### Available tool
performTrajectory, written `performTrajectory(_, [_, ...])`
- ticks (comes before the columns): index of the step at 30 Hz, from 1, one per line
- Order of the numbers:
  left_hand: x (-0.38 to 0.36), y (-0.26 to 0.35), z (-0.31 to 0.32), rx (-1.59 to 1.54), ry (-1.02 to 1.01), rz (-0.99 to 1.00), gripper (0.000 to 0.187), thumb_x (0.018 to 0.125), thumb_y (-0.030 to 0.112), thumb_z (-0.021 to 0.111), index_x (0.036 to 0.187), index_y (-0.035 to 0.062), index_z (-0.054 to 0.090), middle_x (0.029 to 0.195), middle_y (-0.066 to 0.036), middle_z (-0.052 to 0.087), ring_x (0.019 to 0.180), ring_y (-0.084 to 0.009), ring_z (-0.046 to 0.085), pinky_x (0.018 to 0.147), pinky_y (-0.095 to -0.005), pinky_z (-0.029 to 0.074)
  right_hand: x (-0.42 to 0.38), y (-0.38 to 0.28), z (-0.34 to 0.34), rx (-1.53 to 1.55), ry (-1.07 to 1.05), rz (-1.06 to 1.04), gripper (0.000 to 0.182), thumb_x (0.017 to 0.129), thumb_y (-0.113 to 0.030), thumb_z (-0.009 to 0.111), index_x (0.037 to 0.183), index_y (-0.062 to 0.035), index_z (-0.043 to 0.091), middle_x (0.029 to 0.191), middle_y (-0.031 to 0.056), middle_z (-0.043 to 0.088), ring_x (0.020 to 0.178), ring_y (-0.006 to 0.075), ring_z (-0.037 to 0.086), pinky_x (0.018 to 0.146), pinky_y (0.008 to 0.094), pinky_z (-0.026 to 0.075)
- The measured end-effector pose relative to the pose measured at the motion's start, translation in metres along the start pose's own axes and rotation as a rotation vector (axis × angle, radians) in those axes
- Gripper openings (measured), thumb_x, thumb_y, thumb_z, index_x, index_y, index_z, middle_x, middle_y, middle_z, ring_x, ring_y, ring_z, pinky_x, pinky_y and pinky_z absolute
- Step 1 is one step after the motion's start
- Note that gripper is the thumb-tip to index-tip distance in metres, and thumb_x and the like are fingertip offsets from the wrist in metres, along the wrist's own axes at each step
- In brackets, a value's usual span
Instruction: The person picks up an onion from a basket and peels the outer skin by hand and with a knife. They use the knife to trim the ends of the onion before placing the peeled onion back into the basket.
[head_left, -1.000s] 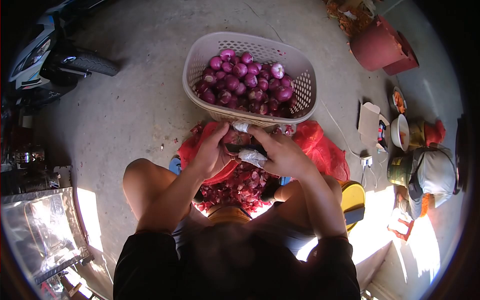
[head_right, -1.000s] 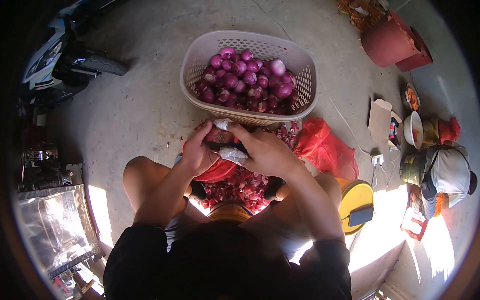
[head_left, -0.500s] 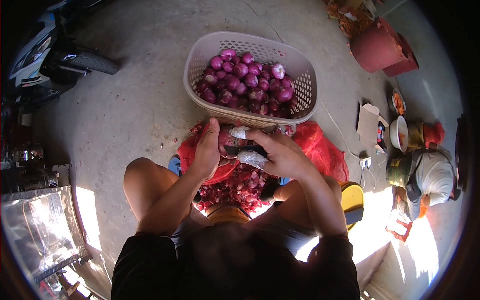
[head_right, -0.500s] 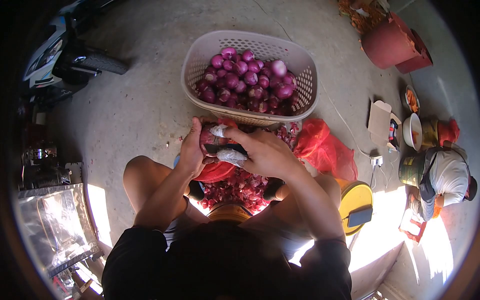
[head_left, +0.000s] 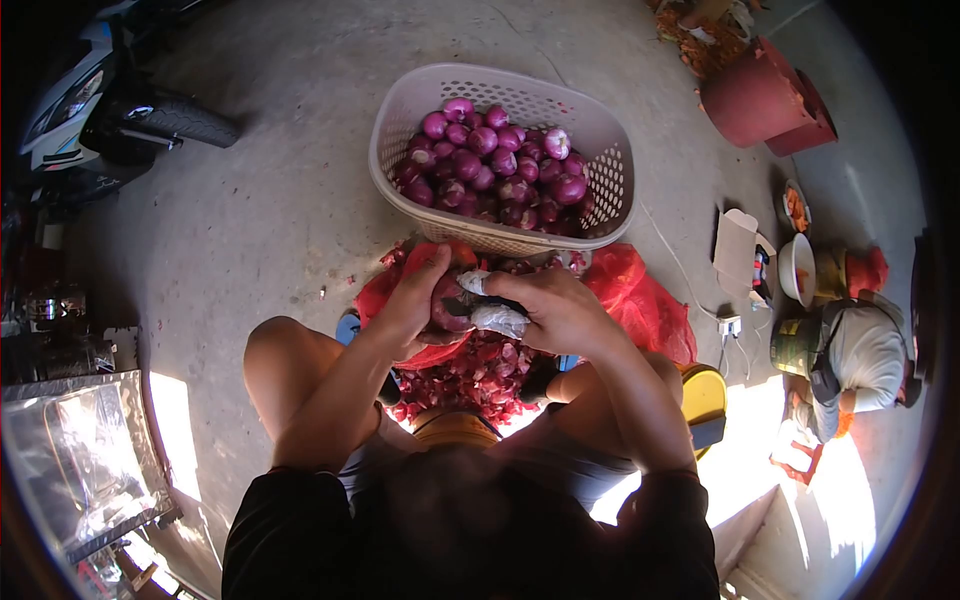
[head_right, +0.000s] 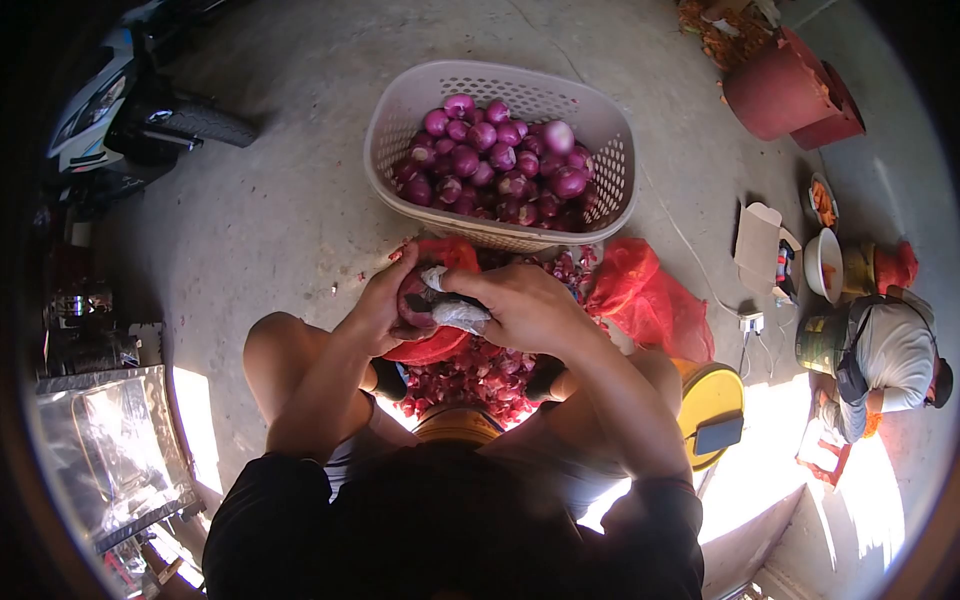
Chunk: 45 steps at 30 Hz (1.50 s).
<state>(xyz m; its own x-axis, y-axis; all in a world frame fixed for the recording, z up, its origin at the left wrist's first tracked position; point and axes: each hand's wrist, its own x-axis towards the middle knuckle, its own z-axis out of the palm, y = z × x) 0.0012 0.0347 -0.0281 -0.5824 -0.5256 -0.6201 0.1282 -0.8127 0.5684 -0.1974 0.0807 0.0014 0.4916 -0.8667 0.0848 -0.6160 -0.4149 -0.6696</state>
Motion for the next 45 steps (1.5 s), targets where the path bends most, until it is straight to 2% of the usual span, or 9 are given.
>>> performTrajectory(10, [-0.005,-0.002,-0.001,0.100,-0.020,0.227,0.046,0.097,0.049,0.027,0.119,0.0142,0.046,0.090,-0.003,0.060,0.065,-0.0092,0.057,0.048,-0.0215,0.044,0.000,-0.001,0.007,0.013,0.022,0.001,0.056,0.059,-0.002,0.062,0.112,-0.0148,0.051,0.084,0.0138,0.062,0.076,0.0354,0.061,0.063,0.0454,0.047])
performTrajectory(19, [-0.009,0.003,0.002,-0.122,-0.112,-0.002,0.060,0.091,0.060,0.032,0.123,0.0122,0.048,0.102,-0.006,0.059,0.075,-0.0140,0.061,0.048,-0.0259,0.049,-0.001,0.010,0.015,0.458,0.199,-0.039,0.050,0.069,0.009,0.059,0.115,-0.0097,0.051,0.103,0.0124,0.062,0.093,0.0305,0.062,0.079,0.0338,0.048])
performTrajectory(23, [-0.013,0.011,0.008,-0.114,0.015,-0.013,0.046,0.094,0.047,0.036,0.126,0.0151,0.045,0.105,-0.006,0.058,0.083,-0.0177,0.061,0.060,-0.0305,0.052,-0.002,0.013,0.010,0.579,0.204,0.029,0.047,0.075,0.009,0.058,0.118,-0.0076,0.051,0.111,0.0103,0.060,0.103,0.0230,0.058,0.087,0.0312,0.044])
performTrajectory(24, [-0.011,0.012,-0.001,-0.038,-0.249,0.092,0.042,0.093,0.038,0.038,0.128,0.0147,0.041,0.108,-0.007,0.057,0.093,-0.0202,0.060,0.071,-0.0359,0.052,-0.004,0.013,0.007,0.567,0.215,0.031,0.046,0.078,0.008,0.057,0.121,-0.0081,0.050,0.112,0.0094,0.060,0.102,0.0208,0.058,0.087,0.0302,0.044])
performTrajectory(30, [-0.008,0.000,0.000,-0.130,-0.224,0.206,0.058,0.089,0.021,0.052,0.134,0.0079,0.018,0.115,-0.014,0.052,0.102,-0.0231,0.057,0.074,-0.0361,0.051,-0.010,0.009,-0.013,0.522,0.081,0.299,0.049,0.080,-0.008,0.065,0.126,-0.0059,0.046,0.110,0.0120,0.060,0.100,0.0212,0.059,0.085,0.0308,0.045])
performTrajectory(33, [0.002,-0.003,-0.005,0.479,-0.171,0.411,0.069,0.084,0.017,0.061,0.135,0.0071,0.015,0.116,-0.015,0.050,0.103,-0.0224,0.056,0.079,-0.0347,0.050,-0.013,0.009,-0.017,0.434,0.019,0.345,0.054,0.082,-0.019,0.066,0.129,-0.0062,0.043,0.111,0.0152,0.059,0.101,0.0246,0.059,0.085,0.0331,0.046])
performTrajectory(34, [-0.012,0.003,0.003,0.475,-0.172,0.273,0.086,0.074,0.018,0.074,0.135,0.0062,0.014,0.114,-0.014,0.050,0.105,-0.0209,0.052,0.085,-0.0350,0.046,-0.013,0.009,-0.017,0.390,0.002,0.326,0.056,0.082,-0.023,0.066,0.130,-0.0063,0.042,0.112,0.0163,0.059,0.102,0.0259,0.059,0.085,0.0340,0.046])
performTrajectory(37, [-0.003,-0.011,-0.001,0.827,-0.041,0.582,0.088,0.067,0.019,0.081,0.132,0.0027,0.024,0.106,-0.010,0.055,0.099,-0.0188,0.053,0.085,-0.0335,0.045,-0.010,0.010,-0.013,0.235,-0.078,0.346,0.057,0.083,-0.028,0.065,0.130,-0.0057,0.042,0.113,0.0190,0.058,0.103,0.0298,0.058,0.086,0.0362,0.045])
performTrajectory(45, [-0.012,0.007,-0.001,0.518,-0.213,0.408,0.064,0.065,0.004,0.079,0.119,0.0028,0.045,0.110,-0.008,0.055,0.097,-0.0142,0.056,0.085,-0.0292,0.049,-0.007,0.013,-0.008,0.335,0.009,0.228,0.051,0.085,-0.016,0.060,0.131,-0.0048,0.040,0.118,0.0186,0.055,0.107,0.0297,0.056,0.090,0.0357,0.043])
